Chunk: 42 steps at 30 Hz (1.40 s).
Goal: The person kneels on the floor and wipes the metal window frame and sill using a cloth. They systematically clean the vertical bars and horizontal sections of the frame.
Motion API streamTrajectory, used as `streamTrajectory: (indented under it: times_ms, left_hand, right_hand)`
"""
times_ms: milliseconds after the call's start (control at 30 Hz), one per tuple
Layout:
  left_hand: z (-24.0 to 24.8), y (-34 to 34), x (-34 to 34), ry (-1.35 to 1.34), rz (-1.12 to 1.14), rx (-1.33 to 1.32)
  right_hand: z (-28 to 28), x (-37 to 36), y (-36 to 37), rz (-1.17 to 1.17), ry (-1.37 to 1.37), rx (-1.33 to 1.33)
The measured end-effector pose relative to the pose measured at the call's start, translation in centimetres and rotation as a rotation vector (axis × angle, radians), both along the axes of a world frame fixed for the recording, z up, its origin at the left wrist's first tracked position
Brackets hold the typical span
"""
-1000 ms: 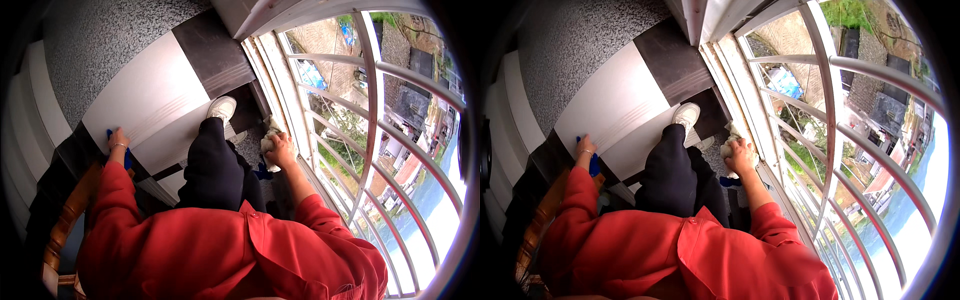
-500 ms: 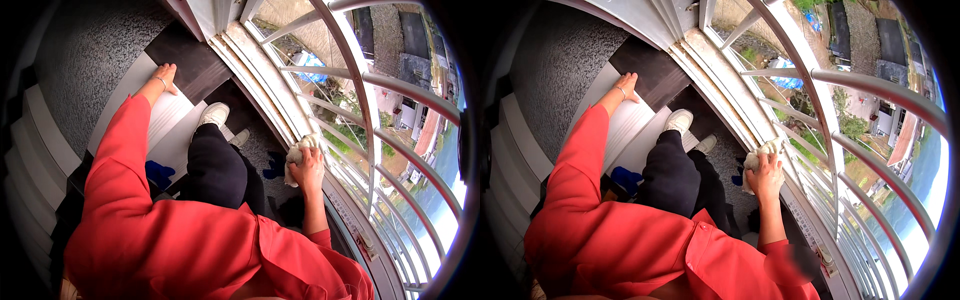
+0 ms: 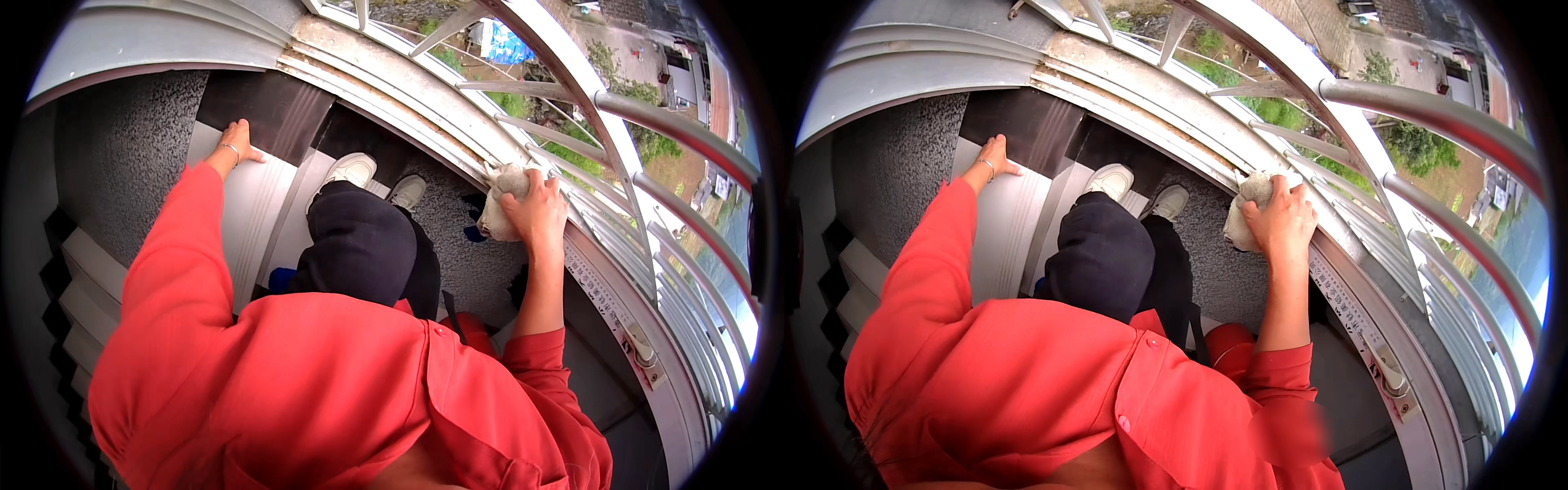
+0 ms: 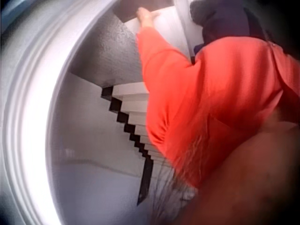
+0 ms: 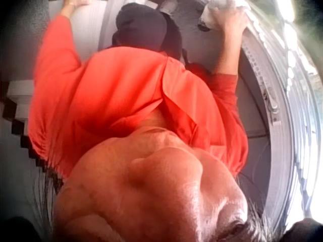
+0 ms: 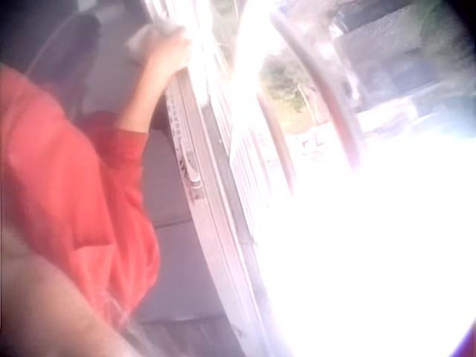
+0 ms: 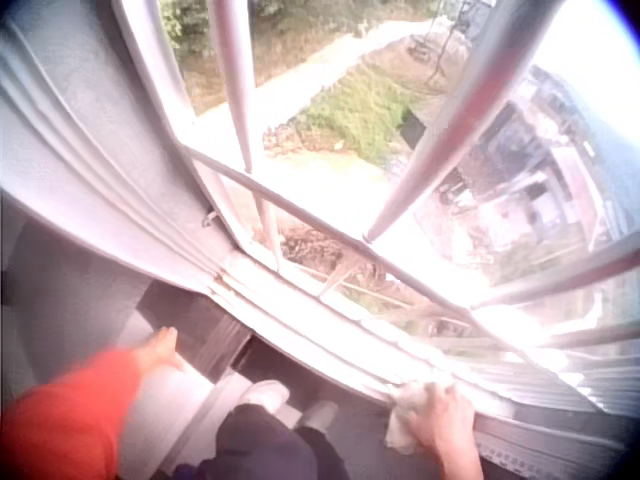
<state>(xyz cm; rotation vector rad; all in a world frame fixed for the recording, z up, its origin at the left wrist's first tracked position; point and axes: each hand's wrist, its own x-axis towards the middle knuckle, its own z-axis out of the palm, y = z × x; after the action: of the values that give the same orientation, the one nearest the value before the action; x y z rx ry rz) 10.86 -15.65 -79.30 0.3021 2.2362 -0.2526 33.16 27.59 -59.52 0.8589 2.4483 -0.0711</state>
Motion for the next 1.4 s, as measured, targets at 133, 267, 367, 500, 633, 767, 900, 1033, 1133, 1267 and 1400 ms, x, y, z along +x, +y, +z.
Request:
streamTrajectory:
  times_ms: [133,267,367,500,633,767,900,1033,1133,1267,1400]
  left_hand:
    - [0.4,0.7,-0.1,-0.004,-0.002,-0.011]
    - [-0.1,0.0,0.2,-0.003,-0.032,0.017]
    - [-0.6,-0.3,0.0,0.004,-0.053,0.032]
    - [-0.4,-0.4,0.0,0.002,-0.087,0.011]
    - [-0.4,-0.7,-0.3,-0.002,-0.137,0.004]
    - [-2.0,-0.8,-2.3,-0.068,-0.132,-0.114]
    - [-11.5,-7.5,-7.9,0.156,-0.068,0.083]
    - [-11.3,-6.8,-8.5,-0.021,0.002,0.235]
    - [-12.3,-5.5,-8.0,-0.142,0.053,0.376]
    - [-12.0,-4.0,-6.6,-0.318,0.289,0.523]
    - [-17.1,-4.2,-7.7,-0.688,0.718,0.68]
  right_hand:
    - [-0.8,-0.9,0.9,-0.036,-0.161,-0.03]
    - [-1.4,-0.6,2.1,-0.072,-0.159,-0.054]
    - [-1.4,-0.2,1.8,-0.094,-0.132,-0.032]
    - [-1.6,0.6,1.0,-0.073,-0.08,0.011]
    - [-2.1,1.2,0.6,-0.081,0.088,0.031]
    - [-3.3,1.1,0.3,-0.111,0.101,0.07]
    - [-3.6,1.8,-0.8,-0.079,0.22,0.2]
    - [-2.9,3.1,-6.1,-0.369,0.607,0.106]
    - [-3.9,5.3,-8.2,-0.588,1.112,-0.014]
    - [0.0,7.9,-12.7,-0.805,1.911,-0.646]
    - [4.6,12.9,-17.1,-0.664,2.289,-0.928]
